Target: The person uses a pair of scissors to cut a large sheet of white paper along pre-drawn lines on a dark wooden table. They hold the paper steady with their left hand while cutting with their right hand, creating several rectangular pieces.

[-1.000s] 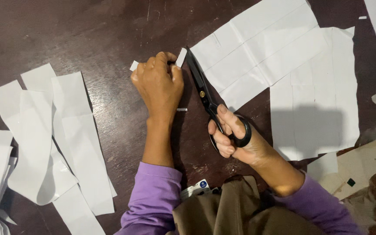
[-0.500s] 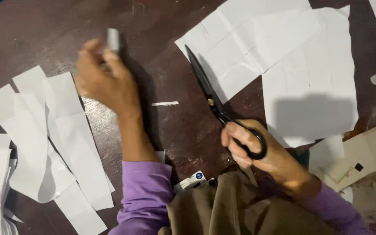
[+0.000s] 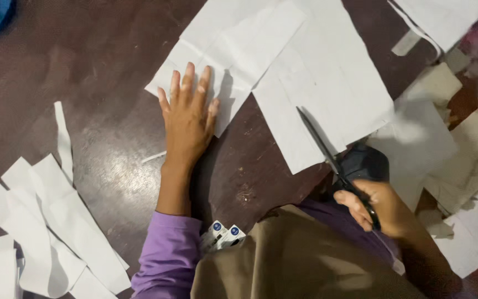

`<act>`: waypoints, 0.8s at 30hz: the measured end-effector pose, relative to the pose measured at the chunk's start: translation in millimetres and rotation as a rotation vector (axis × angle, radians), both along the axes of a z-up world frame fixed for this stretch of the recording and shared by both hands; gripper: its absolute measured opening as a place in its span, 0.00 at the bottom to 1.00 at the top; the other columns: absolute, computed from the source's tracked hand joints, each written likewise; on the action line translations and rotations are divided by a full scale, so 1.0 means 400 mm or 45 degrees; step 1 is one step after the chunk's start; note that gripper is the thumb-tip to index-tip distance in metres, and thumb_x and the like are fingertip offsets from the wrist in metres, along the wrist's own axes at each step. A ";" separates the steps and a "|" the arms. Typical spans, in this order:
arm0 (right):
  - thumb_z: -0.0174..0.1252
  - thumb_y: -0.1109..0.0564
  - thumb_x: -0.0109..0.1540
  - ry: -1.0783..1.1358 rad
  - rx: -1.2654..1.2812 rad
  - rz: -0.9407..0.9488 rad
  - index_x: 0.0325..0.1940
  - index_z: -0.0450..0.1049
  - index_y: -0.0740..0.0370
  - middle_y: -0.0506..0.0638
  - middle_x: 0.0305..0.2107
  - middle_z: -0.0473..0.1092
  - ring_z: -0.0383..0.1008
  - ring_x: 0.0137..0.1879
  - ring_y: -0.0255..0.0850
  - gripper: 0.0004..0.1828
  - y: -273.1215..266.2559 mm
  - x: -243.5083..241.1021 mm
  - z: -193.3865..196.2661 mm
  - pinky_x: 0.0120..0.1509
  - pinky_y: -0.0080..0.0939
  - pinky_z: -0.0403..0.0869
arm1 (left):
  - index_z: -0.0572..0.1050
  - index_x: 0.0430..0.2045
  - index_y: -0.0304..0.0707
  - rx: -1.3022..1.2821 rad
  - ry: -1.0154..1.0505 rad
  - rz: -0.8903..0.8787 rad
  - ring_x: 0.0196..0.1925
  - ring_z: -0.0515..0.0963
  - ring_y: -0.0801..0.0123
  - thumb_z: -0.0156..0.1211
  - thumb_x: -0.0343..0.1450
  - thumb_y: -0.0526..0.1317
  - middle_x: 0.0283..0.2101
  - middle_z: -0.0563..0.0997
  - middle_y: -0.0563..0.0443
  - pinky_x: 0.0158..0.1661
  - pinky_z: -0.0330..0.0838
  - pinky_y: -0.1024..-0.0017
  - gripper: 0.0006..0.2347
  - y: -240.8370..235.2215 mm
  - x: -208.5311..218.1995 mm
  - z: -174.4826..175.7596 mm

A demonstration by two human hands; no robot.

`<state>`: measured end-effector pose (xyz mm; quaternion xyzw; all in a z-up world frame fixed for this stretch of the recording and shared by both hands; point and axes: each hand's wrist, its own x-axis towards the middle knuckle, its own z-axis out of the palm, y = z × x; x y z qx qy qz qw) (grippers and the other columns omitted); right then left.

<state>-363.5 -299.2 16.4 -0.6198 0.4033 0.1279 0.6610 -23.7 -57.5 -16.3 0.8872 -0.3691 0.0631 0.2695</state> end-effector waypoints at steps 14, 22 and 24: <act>0.71 0.55 0.59 0.095 -0.610 0.298 0.14 0.64 0.60 0.52 0.10 0.70 0.61 0.18 0.33 0.26 -0.032 0.037 -0.006 0.23 0.37 0.62 | 0.75 0.52 0.42 0.315 -0.081 0.079 0.72 0.65 0.42 0.56 0.77 0.44 0.66 0.72 0.40 0.67 0.55 0.35 0.12 0.240 -0.054 -0.001; 0.65 0.63 0.62 0.116 -0.445 0.255 0.16 0.65 0.64 0.55 0.12 0.69 0.75 0.37 0.42 0.22 -0.007 0.050 0.039 0.55 0.41 0.75 | 0.57 0.70 0.36 0.217 0.205 0.249 0.75 0.55 0.38 0.39 0.79 0.41 0.73 0.58 0.31 0.69 0.46 0.36 0.22 0.125 -0.060 -0.009; 0.61 0.68 0.62 0.133 -0.393 0.252 0.18 0.68 0.66 0.59 0.14 0.73 0.87 0.58 0.46 0.18 -0.012 0.031 0.032 0.74 0.46 0.76 | 0.52 0.74 0.52 0.492 0.230 0.210 0.79 0.47 0.39 0.28 0.81 0.53 0.78 0.51 0.39 0.67 0.36 0.27 0.25 0.178 -0.036 0.008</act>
